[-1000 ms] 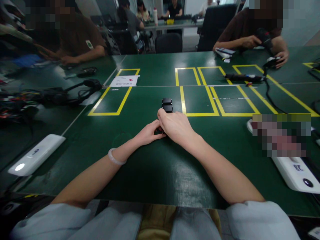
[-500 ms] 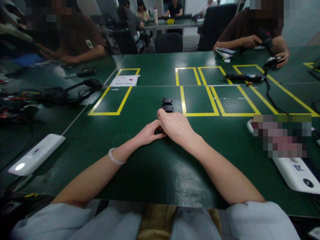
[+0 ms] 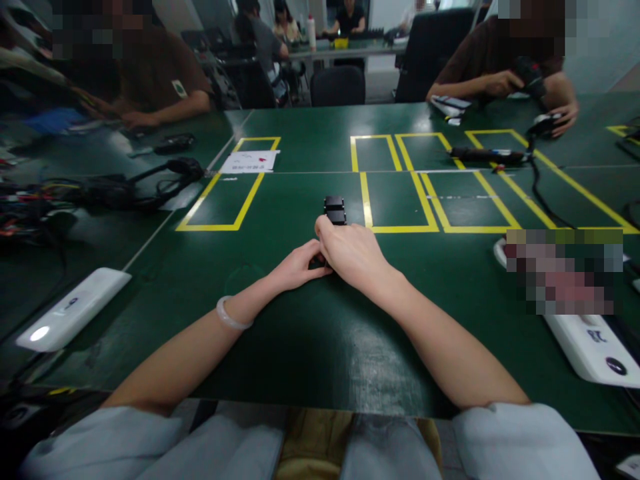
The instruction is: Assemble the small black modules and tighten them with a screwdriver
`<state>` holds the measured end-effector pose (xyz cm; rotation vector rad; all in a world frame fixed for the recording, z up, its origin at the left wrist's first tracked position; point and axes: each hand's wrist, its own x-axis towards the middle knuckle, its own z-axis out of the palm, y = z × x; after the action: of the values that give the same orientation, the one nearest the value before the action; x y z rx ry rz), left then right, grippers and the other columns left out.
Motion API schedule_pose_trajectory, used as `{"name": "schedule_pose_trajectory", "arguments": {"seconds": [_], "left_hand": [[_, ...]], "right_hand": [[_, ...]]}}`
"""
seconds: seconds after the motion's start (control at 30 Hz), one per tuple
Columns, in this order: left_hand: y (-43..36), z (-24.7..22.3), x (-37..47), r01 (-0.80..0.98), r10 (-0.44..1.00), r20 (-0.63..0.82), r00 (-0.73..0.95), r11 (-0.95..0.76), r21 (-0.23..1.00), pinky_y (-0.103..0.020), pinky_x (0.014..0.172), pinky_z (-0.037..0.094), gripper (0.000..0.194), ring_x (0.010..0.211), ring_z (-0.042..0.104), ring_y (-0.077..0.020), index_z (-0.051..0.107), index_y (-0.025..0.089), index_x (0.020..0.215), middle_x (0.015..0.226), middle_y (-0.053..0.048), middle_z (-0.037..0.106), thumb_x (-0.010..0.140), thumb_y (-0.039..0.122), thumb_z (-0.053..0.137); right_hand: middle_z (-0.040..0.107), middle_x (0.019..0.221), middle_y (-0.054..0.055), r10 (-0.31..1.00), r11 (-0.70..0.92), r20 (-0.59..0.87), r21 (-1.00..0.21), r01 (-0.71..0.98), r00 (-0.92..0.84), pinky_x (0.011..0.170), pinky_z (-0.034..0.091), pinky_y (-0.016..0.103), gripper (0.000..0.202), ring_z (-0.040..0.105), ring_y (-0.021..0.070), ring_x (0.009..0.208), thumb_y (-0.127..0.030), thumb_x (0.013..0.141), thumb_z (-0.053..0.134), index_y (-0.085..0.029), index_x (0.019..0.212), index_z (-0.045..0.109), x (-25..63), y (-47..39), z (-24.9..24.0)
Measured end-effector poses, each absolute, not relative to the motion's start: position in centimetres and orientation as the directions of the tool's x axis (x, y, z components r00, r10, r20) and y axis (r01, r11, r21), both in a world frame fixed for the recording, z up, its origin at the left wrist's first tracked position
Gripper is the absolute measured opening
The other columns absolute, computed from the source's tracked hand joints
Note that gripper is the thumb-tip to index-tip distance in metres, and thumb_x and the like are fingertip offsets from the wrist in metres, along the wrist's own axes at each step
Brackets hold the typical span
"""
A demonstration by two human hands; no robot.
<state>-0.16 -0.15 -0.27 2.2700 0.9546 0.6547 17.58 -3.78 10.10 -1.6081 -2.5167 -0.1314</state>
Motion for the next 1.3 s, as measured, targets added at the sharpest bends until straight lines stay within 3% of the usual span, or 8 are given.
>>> {"name": "schedule_pose_trajectory", "arguments": {"seconds": [0.2, 0.5, 0.7, 1.03, 1.2, 1.3], "left_hand": [[0.01, -0.59, -0.2, 0.45, 0.739, 0.226, 0.634, -0.591, 0.67, -0.032, 0.082, 0.048, 0.042, 0.091, 0.058, -0.0197, 0.054, 0.021, 0.119, 0.103, -0.004, 0.056, 0.084, 0.041, 0.065], [-0.09, -0.47, -0.2, 0.443, 0.736, 0.246, 0.631, -0.602, 0.664, -0.031, 0.082, 0.047, 0.036, 0.091, 0.058, -0.0194, 0.056, 0.02, 0.114, 0.099, -0.003, 0.056, 0.085, 0.039, 0.065], [-0.06, -0.45, -0.18, 0.45, 0.739, 0.228, 0.634, -0.593, 0.668, -0.033, 0.084, 0.048, 0.037, 0.096, 0.058, -0.0213, 0.055, 0.02, 0.115, 0.107, -0.006, 0.057, 0.085, 0.04, 0.065], [-0.17, -0.26, -0.2, 0.443, 0.731, 0.245, 0.637, -0.607, 0.66, -0.032, 0.083, 0.047, 0.037, 0.093, 0.058, -0.0198, 0.056, 0.02, 0.115, 0.102, -0.004, 0.057, 0.086, 0.04, 0.065], [-0.04, -0.51, -0.17, 0.453, 0.742, 0.229, 0.631, -0.591, 0.668, -0.033, 0.083, 0.048, 0.038, 0.094, 0.058, -0.0211, 0.055, 0.02, 0.115, 0.106, -0.005, 0.057, 0.085, 0.041, 0.064], [-0.05, -0.35, -0.14, 0.457, 0.742, 0.22, 0.633, -0.588, 0.668, -0.032, 0.082, 0.048, 0.037, 0.092, 0.058, -0.0201, 0.055, 0.021, 0.115, 0.101, -0.004, 0.057, 0.085, 0.04, 0.065]], "right_hand": [[0.07, 0.079, 0.005, 0.897, 0.409, 0.18, 0.011, 0.912, -0.404, 0.055, 0.023, 0.028, 0.037, 0.064, 0.0202, 0.067, -0.041, 0.099, 0.023, -0.021, 0.107, 0.053, 17.45, -3.87, 10.23], [0.069, 0.079, 0.005, 0.886, 0.443, 0.184, -0.057, 0.895, -0.426, 0.052, 0.021, 0.027, 0.029, 0.062, 0.0178, 0.063, -0.03, 0.097, 0.026, -0.02, 0.109, 0.05, 17.45, -3.63, 9.75], [0.069, 0.078, 0.006, 0.897, 0.409, 0.181, 0.007, 0.912, -0.404, 0.054, 0.022, 0.028, 0.036, 0.063, 0.0193, 0.065, -0.042, 0.099, 0.023, -0.021, 0.106, 0.052, 17.26, -3.95, 10.18], [0.07, 0.081, 0.006, 0.894, 0.43, 0.165, -0.053, 0.901, -0.417, 0.053, 0.023, 0.027, 0.03, 0.061, 0.0175, 0.063, -0.03, 0.097, 0.024, -0.02, 0.11, 0.049, 17.36, -3.83, 9.86], [0.07, 0.078, 0.006, 0.899, 0.41, 0.169, 0.0, 0.912, -0.404, 0.053, 0.021, 0.028, 0.037, 0.063, 0.0191, 0.065, -0.042, 0.099, 0.022, -0.02, 0.107, 0.051, 17.27, -4.04, 10.24], [0.069, 0.076, 0.006, 0.898, 0.405, 0.172, 0.037, 0.913, -0.405, 0.052, 0.019, 0.028, 0.035, 0.064, 0.02, 0.064, -0.037, 0.099, 0.022, -0.02, 0.106, 0.052, 17.29, -3.86, 10.06]]}}
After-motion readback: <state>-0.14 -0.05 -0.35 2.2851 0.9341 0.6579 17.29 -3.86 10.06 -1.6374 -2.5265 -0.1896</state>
